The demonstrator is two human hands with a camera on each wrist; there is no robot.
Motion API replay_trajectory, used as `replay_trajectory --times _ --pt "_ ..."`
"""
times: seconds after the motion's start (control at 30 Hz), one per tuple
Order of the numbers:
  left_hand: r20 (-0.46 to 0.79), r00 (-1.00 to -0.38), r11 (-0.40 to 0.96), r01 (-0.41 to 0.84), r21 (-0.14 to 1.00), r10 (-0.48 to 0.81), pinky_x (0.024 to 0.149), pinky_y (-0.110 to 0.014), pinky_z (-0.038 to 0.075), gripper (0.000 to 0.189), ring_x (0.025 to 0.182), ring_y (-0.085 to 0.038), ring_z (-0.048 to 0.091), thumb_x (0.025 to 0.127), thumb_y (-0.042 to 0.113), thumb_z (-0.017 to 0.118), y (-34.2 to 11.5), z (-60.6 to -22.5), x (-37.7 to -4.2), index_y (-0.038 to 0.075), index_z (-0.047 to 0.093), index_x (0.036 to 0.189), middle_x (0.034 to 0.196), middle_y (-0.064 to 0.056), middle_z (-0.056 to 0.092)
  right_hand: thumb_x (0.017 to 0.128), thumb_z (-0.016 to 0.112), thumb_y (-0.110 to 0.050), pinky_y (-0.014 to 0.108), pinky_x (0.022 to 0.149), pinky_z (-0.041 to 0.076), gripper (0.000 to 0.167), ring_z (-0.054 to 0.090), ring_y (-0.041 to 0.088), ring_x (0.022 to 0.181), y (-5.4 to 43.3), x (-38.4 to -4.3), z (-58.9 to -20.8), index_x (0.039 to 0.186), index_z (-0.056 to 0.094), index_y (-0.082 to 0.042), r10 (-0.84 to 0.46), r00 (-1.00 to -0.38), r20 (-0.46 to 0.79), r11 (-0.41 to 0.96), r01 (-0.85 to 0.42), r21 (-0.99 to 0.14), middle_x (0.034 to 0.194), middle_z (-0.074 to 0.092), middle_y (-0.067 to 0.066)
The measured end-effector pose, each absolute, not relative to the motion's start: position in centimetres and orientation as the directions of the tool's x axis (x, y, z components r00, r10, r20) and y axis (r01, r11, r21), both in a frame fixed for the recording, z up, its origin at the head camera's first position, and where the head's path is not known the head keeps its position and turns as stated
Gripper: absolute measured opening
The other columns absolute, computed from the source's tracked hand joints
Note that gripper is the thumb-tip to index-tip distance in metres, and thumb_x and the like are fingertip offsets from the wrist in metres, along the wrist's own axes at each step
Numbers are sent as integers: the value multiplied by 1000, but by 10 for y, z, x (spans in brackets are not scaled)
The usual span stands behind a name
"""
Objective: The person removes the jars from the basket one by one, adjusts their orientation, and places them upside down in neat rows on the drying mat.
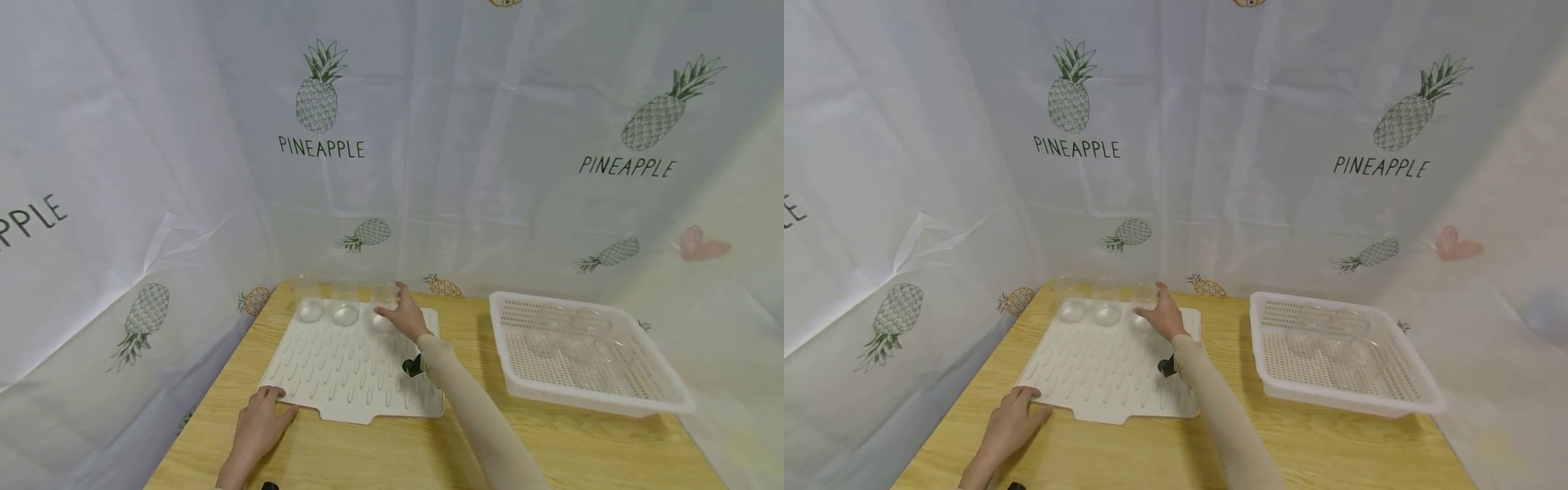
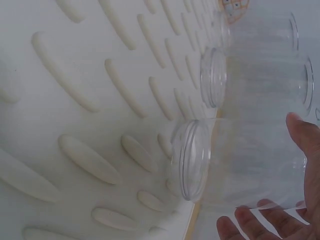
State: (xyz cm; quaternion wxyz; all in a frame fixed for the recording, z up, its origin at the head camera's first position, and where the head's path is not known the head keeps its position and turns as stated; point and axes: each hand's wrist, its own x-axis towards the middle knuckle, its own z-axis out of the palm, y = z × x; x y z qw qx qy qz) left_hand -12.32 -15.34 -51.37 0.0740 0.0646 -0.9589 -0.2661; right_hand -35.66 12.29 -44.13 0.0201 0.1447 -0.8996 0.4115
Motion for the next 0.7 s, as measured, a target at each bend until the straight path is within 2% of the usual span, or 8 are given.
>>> replay_trajectory --times 0.37,0.57,0.7 --pt "110 -980 852 -84 517 -163 85 -61 42 48 113 -42 51 87 37 69 -151 -511 -122 -1 60 115 118 -20 55 83 73 -46 49 84 52 95 60 34 114 129 -352 -440 154 16 -19 -242 -960 142 618 -265 -740 144 47 16" --pt "97 -983 854 -86 513 -158 85 -62 42 49 114 -42 50 88 38 68 -151 -511 -123 -2 59 116 119 -21 55 79 70 -59 48 83 53 102 63 31 107 138 -344 -434 154 15 -20 -234 -960 153 613 -267 -743 148 42 13" --pt "94 -985 858 -80 507 -148 82 -61 43 48 113 -42 50 88 37 67 -152 -509 -121 -2 59 115 118 -22 54 82 64 -65 52 87 51 95 60 33 114 147 -335 -420 153 20 -19 -208 -954 216 615 -299 -730 147 41 14"
